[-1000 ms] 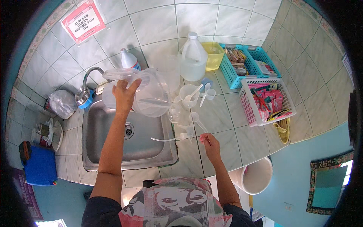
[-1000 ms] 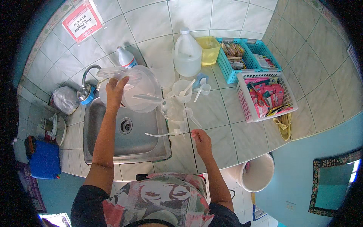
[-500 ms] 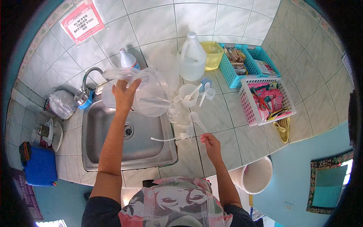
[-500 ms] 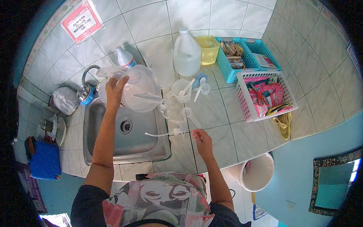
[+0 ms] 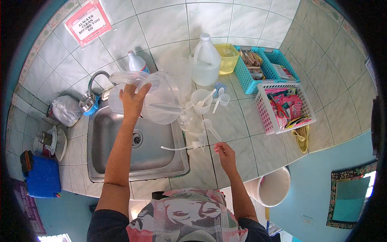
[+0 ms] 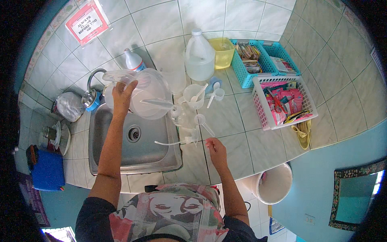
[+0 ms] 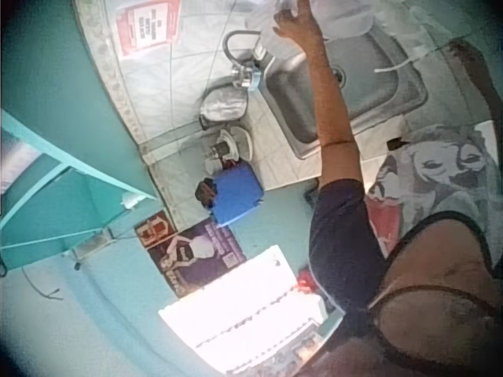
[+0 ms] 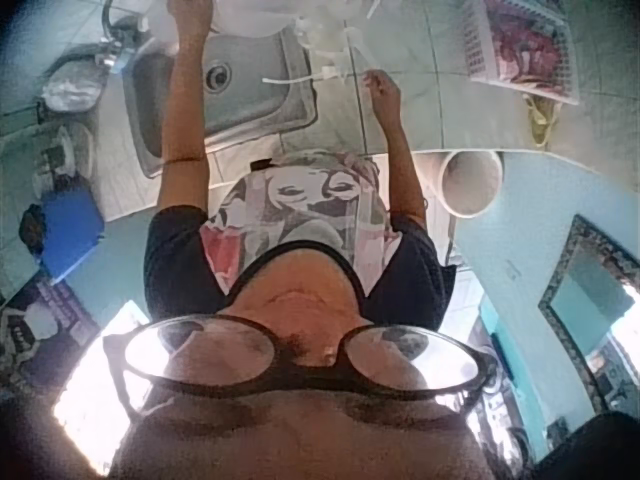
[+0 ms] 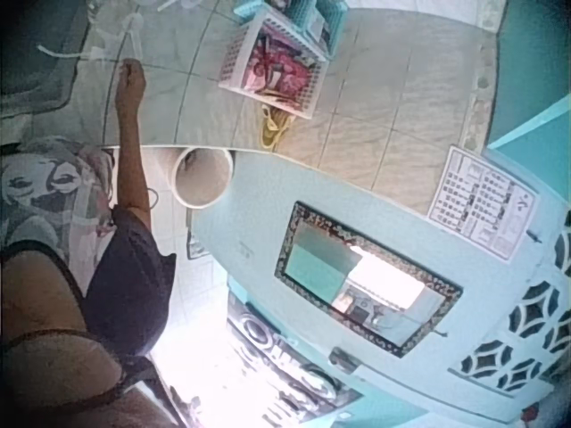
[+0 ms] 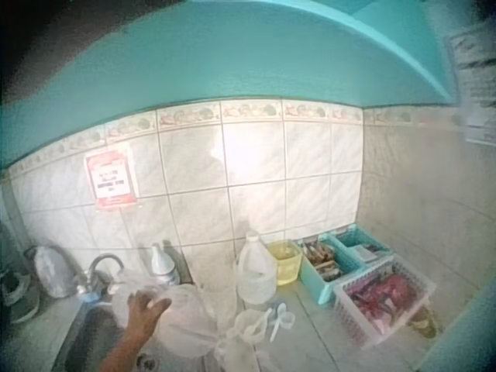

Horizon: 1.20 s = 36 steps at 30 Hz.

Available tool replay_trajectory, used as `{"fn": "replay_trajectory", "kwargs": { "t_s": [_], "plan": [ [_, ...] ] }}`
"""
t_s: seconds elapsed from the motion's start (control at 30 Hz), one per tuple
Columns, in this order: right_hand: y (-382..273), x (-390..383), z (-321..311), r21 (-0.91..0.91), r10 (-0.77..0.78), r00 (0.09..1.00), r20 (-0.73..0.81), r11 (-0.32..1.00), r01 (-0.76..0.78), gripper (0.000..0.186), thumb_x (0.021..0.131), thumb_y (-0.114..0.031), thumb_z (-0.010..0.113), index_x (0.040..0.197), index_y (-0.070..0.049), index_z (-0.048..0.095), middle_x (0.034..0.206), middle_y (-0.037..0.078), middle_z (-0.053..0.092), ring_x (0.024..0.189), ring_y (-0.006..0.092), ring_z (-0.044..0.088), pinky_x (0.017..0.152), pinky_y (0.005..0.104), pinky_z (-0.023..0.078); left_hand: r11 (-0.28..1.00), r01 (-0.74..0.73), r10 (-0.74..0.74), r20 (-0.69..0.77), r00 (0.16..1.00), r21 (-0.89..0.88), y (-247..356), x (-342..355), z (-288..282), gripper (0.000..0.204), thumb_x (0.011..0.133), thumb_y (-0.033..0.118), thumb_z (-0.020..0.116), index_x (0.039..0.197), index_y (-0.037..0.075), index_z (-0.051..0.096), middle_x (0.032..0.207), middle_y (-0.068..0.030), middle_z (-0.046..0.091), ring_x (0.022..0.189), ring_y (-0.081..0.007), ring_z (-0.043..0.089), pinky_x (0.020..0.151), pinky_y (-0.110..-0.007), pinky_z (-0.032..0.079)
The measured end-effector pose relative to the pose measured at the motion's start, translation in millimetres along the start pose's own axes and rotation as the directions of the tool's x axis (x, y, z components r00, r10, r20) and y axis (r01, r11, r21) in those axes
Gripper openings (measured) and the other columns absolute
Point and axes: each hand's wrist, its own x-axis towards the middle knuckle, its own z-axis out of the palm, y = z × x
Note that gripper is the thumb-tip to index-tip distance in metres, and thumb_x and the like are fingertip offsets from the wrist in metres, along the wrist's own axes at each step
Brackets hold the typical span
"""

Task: Pouring cleaning liquid from a pitcher into a spray bottle and then wiping the bottle clean.

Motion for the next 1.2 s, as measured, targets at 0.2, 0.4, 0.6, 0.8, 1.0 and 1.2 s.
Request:
{"fn": "replay_trajectory", "kwargs": {
  "t_s": [0.2,0.4,0.6,0.8,1.0,1.2],
  "plan": [
    [4,-1,0,-0.006,0.011,1.0,0.01,1.0,-0.011,0.011,0.086,-0.001,0.047,0.093,0.001,0.056,0.083,0.006,0.058,0.075,0.0112,0.057,0.068,0.0238,0.047,0.998,-0.02,0.02,0.001,1.0,0.065,3,0,1,0.042,0.071,0.027,0.066,0.095,-0.007,0.059,0.09,-0.0158,0.062,0.082,-0.0224,0.058,0.079,-0.031,0.041],
    [-1,0,0,-0.016,-0.003,1.0,0.012,1.0,0.003,0.012,0.085,0.0,0.047,0.093,0.001,0.056,0.083,0.006,0.059,0.074,0.0115,0.057,0.068,0.0237,0.047,0.999,-0.027,0.027,-0.002,1.0,0.039,1,0,0,0.042,0.071,0.028,0.066,0.094,-0.007,0.059,0.088,-0.0151,0.062,0.082,-0.0222,0.057,0.079,-0.031,0.041],
    [-8,-1,0,-0.037,0.008,1.0,0.002,0.999,-0.008,0.013,0.084,0.0,0.047,0.093,0.001,0.056,0.081,0.007,0.059,0.074,0.0121,0.057,0.068,0.024,0.046,0.983,-0.055,0.055,0.003,0.998,0.175,8,-1,-1,0.042,0.071,0.028,0.066,0.093,-0.007,0.059,0.089,-0.0158,0.063,0.083,-0.0229,0.057,0.08,-0.032,0.04],
    [-5,-1,0,-0.002,0.018,1.0,0.008,1.0,-0.018,0.013,0.084,0.001,0.047,0.093,0.0,0.056,0.08,0.006,0.059,0.073,0.0119,0.057,0.067,0.0239,0.046,0.993,-0.049,0.048,0.003,0.999,0.107,5,0,0,0.04,0.071,0.028,0.066,0.093,-0.005,0.06,0.089,-0.0147,0.063,0.085,-0.0228,0.057,0.081,-0.032,0.039],
    [-1,-1,1,0.033,0.026,1.0,0.002,0.999,-0.026,0.014,0.083,0.001,0.047,0.093,0.0,0.056,0.082,0.006,0.06,0.074,0.0118,0.057,0.068,0.0243,0.047,0.998,-0.007,0.005,0.035,0.999,0.067,-6,2,1,0.044,0.071,0.044,0.061,0.092,0.006,0.064,0.098,-0.0091,0.059,0.099,-0.0256,0.051,0.099,-0.049,0.013],
    [-1,-1,-1,-0.015,0.019,1.0,0.005,1.0,-0.019,0.013,0.083,0.002,0.047,0.094,0.001,0.056,0.083,0.006,0.06,0.075,0.0115,0.057,0.067,0.0238,0.047,0.994,-0.001,-0.005,0.06,0.998,0.108,-4,3,1,0.046,0.07,0.045,0.061,0.093,0.004,0.062,0.099,-0.0093,0.058,0.1,-0.0253,0.05,0.099,-0.049,0.013]
  ]
}}
